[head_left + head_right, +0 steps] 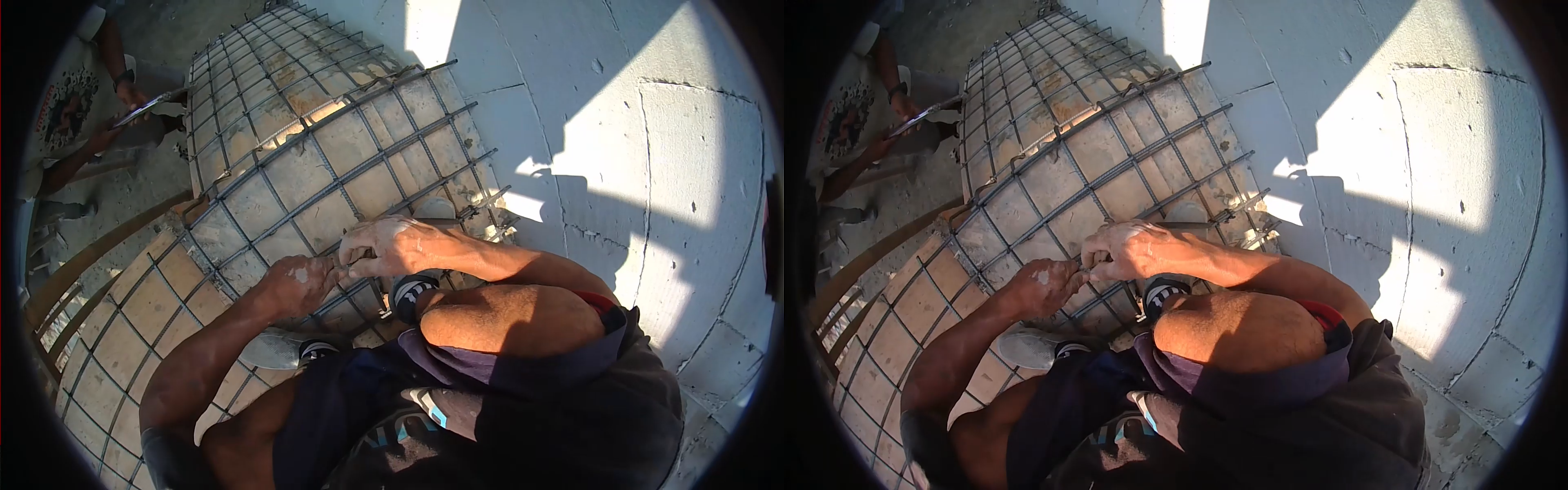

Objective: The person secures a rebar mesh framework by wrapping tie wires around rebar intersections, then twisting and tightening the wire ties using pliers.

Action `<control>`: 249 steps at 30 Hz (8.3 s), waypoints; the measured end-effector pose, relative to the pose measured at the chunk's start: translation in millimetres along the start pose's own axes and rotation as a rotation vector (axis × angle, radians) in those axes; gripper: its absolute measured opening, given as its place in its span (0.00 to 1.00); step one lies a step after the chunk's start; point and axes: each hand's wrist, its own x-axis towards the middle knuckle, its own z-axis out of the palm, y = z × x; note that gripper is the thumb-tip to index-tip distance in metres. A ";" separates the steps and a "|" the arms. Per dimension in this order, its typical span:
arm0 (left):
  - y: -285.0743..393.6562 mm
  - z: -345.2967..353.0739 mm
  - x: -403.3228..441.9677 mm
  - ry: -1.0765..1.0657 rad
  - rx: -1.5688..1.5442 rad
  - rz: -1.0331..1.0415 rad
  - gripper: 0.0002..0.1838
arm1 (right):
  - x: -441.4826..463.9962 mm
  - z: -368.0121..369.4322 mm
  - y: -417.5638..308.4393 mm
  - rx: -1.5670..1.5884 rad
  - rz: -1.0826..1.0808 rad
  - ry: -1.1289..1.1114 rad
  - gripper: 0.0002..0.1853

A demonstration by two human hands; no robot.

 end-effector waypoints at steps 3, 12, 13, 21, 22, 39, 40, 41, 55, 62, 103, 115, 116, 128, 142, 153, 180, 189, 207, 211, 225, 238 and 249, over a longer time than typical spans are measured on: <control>10.3 -17.5 12.8 -0.219 -0.154 -0.241 0.12 | 2.2 1.7 1.2 -0.032 0.010 0.028 0.11; 5.7 -33.5 25.5 -0.124 -0.196 -0.323 0.20 | 14.7 -8.4 8.0 0.159 0.248 0.180 0.17; 5.1 -40.0 30.2 -0.091 -0.224 -0.315 0.22 | 15.2 -12.0 10.8 0.176 0.218 0.176 0.17; 16.9 -60.4 42.5 -0.348 -0.609 -0.720 0.30 | 12.9 -18.0 27.3 0.054 0.016 0.120 0.17; 14.4 -49.4 38.0 -0.278 -0.512 -0.630 0.29 | 10.9 -18.8 24.9 0.091 0.049 0.086 0.17; 7.6 -31.7 54.0 -0.063 0.003 -0.348 0.15 | 22.6 -30.5 22.2 0.560 0.444 0.287 0.16; 9.7 -33.4 52.8 -0.035 0.068 -0.281 0.14 | 22.0 -34.1 29.0 0.688 0.441 0.226 0.14; 10.5 -36.7 54.0 -0.054 -0.026 -0.343 0.14 | 19.5 -37.4 33.8 0.740 0.432 0.194 0.13; -15.5 -60.3 51.5 -0.212 -1.414 -0.723 0.23 | 10.8 -53.1 17.2 0.736 0.291 0.022 0.15; -4.9 -83.3 58.9 -0.170 -0.725 -0.569 0.23 | 10.0 -50.7 13.0 0.748 0.339 -0.031 0.17; 0.9 -79.6 66.5 0.448 -0.289 -0.510 0.12 | 0.5 -28.5 4.7 1.266 0.335 0.292 0.20; 11.7 -57.8 53.2 -0.074 -1.538 -0.750 0.24 | 3.3 -21.1 19.8 0.168 -0.009 0.442 0.14; 13.5 -56.2 52.4 -0.085 -1.661 -0.770 0.23 | 3.0 -17.3 22.3 -0.025 -0.109 0.442 0.14; 34.7 -41.0 48.5 0.039 -0.777 -0.632 0.15 | -1.9 7.1 14.5 0.068 0.059 0.426 0.13; 49.9 -44.1 44.2 0.006 -2.211 -0.584 0.22 | 5.1 -8.6 -4.8 0.085 -0.214 0.437 0.10; 51.3 -50.2 38.0 0.055 -2.264 -0.590 0.16 | -2.4 -23.6 -13.1 0.275 -0.048 0.181 0.14; 47.9 -62.8 47.0 0.071 -1.342 -0.906 0.18 | -2.5 -22.5 -25.4 0.051 0.151 0.266 0.17; 34.1 -58.8 46.0 0.051 -0.534 -0.731 0.15 | 3.9 -19.9 -28.0 0.717 0.460 0.067 0.18; 11.8 -81.4 41.0 0.266 -0.437 -0.555 0.10 | 17.2 -53.9 0.3 0.553 0.275 -0.092 0.19; 15.0 -59.0 38.6 0.131 -0.509 -0.595 0.14 | 2.5 -27.0 -3.5 0.354 0.112 0.146 0.16; -19.8 -47.8 63.3 -0.176 -1.240 -0.896 0.21 | -18.2 -33.8 22.8 0.086 0.367 0.340 0.14; -63.9 -80.1 140.0 -0.182 -0.351 -0.693 0.26 | -14.8 -43.7 124.3 -0.129 0.688 0.810 0.12; -105.0 -2.9 178.4 -0.039 -0.320 -0.716 0.23 | 12.6 -35.5 129.9 0.792 0.550 0.702 0.12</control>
